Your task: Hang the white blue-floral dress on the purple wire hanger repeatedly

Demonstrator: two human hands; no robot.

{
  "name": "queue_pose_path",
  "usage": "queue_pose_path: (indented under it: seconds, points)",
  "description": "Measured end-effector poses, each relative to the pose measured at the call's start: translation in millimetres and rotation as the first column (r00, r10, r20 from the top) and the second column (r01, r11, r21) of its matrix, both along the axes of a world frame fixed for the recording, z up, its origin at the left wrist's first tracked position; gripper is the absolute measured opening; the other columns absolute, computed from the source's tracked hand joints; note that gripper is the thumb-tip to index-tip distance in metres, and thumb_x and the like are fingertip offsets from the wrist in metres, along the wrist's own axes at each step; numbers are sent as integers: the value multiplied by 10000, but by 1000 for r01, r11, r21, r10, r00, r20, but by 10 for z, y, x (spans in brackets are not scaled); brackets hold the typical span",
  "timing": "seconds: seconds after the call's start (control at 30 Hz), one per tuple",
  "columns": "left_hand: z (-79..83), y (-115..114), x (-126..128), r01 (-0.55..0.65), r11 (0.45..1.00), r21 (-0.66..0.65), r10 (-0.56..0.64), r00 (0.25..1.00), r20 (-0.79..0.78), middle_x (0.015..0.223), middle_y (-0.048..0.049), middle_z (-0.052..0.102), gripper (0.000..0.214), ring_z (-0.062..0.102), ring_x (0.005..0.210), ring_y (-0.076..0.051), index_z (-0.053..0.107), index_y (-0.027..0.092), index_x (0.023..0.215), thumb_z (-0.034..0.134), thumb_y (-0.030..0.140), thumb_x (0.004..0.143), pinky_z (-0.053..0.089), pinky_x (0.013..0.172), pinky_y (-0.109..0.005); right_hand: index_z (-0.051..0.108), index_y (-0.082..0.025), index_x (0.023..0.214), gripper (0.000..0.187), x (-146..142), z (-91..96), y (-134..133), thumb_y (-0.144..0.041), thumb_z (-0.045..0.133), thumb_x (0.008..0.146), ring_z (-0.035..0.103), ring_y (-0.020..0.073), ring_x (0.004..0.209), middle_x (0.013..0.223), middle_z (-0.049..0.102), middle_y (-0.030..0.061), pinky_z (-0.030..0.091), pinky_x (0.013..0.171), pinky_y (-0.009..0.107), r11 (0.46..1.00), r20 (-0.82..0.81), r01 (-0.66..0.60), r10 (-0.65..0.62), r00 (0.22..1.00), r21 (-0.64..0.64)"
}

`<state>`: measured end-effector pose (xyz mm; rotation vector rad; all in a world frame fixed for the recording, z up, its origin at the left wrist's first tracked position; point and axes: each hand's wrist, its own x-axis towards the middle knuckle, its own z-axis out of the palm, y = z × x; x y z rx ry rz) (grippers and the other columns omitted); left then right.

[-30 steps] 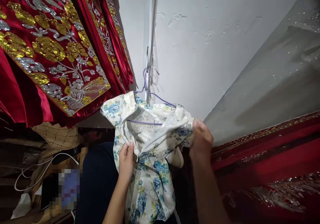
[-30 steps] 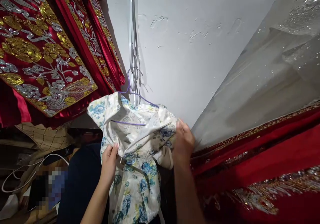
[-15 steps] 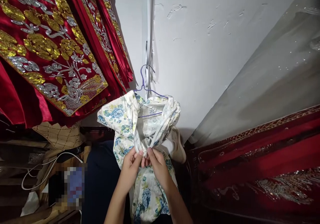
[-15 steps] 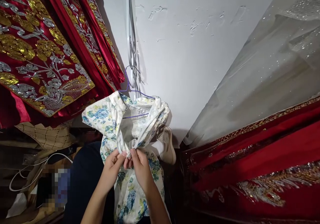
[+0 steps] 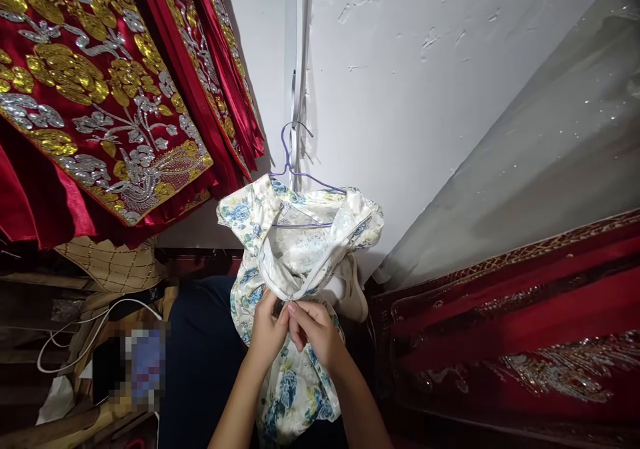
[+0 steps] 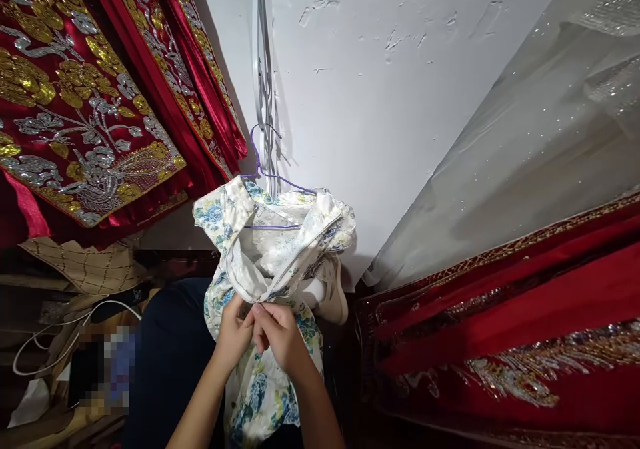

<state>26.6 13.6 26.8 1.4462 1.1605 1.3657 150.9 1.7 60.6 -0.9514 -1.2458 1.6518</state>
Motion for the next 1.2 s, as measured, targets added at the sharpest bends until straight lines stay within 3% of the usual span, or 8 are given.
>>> queue_pose_path:
  seconds: [0.17, 0.37, 0.47, 0.67, 0.83, 0.93, 1.07, 1.2]
  points:
    - [-156, -109, 100, -66, 997, -49, 63, 996, -69, 687, 9, 512, 213, 485, 637, -165, 527, 210, 775, 567, 355, 925, 364, 597, -250, 647, -186, 711, 361, 68, 265, 276, -472, 578, 921, 305, 104, 398, 408, 445, -43, 225, 458, 279, 987, -46, 163, -163, 986, -5]
    - [-270, -138, 74, 12, 997, -83, -27, 982, -187, 668, 5, 462, 272, 452, 603, -170, 461, 227, 728, 536, 384, 938, 312, 562, -261, 616, -158, 719, 305, 160, 1236, 997, -435, 660, 838, 275, 70, 396, 418, 393, -83, 200, 431, 241, 954, -192, 264, -234, 953, 145]
    - [-222, -96, 34, 69, 997, -44, -79, 941, -328, 680, -4, 486, 238, 467, 626, -182, 456, 227, 722, 521, 324, 930, 309, 579, -271, 614, -157, 732, 331, 94, 1472, 1078, -470, 659, 831, 277, 68, 386, 413, 410, -78, 175, 409, 235, 946, -188, 261, -225, 956, 194]
    - [217, 72, -138, 190, 981, -42, -191, 898, -397, 792, -17, 597, 77, 556, 741, -190, 567, 215, 821, 628, 246, 856, 394, 666, -279, 650, -158, 773, 350, 66, 1210, 830, -427, 513, 951, 391, 89, 424, 452, 508, -46, 297, 457, 229, 938, -17, 139, -141, 990, 318]
    - [1066, 392, -337, -78, 930, 359, 146, 975, -167, 992, -56, 642, 360, 614, 926, -197, 538, 233, 1309, 561, 249, 950, 474, 872, -327, 657, -165, 739, 315, 87, 1294, 668, -319, 489, 956, 430, 93, 441, 478, 521, -43, 336, 490, 233, 914, 123, 46, -104, 987, 404]
    - [1442, 558, -393, -44, 840, 541, 243, 921, -303, 1075, -77, 640, 285, 602, 1013, -216, 639, 230, 1228, 556, 258, 957, 474, 904, -345, 654, -169, 735, 314, 53, 1380, 646, -313, 484, 956, 425, 95, 442, 470, 495, -52, 354, 510, 239, 899, 132, 17, -83, 988, 438]
    - [1634, 603, -354, 13, 786, 618, 286, 879, -382, 946, -59, 658, 145, 612, 949, -211, 684, 198, 936, 557, 266, 956, 481, 892, -345, 634, -185, 718, 306, 6, 1184, 787, -334, 490, 943, 410, 97, 438, 465, 463, -65, 326, 500, 237, 897, 162, 47, -131, 978, 439]
    - [1692, 669, -562, -320, 703, 635, 415, 910, -2, 926, -36, 654, 152, 616, 884, -165, 675, 163, 949, 602, 296, 939, 498, 856, -300, 581, -196, 608, 311, 26, 845, 889, -245, 474, 896, 390, 98, 417, 441, 459, -58, 305, 490, 241, 921, 197, 85, -170, 966, 381]
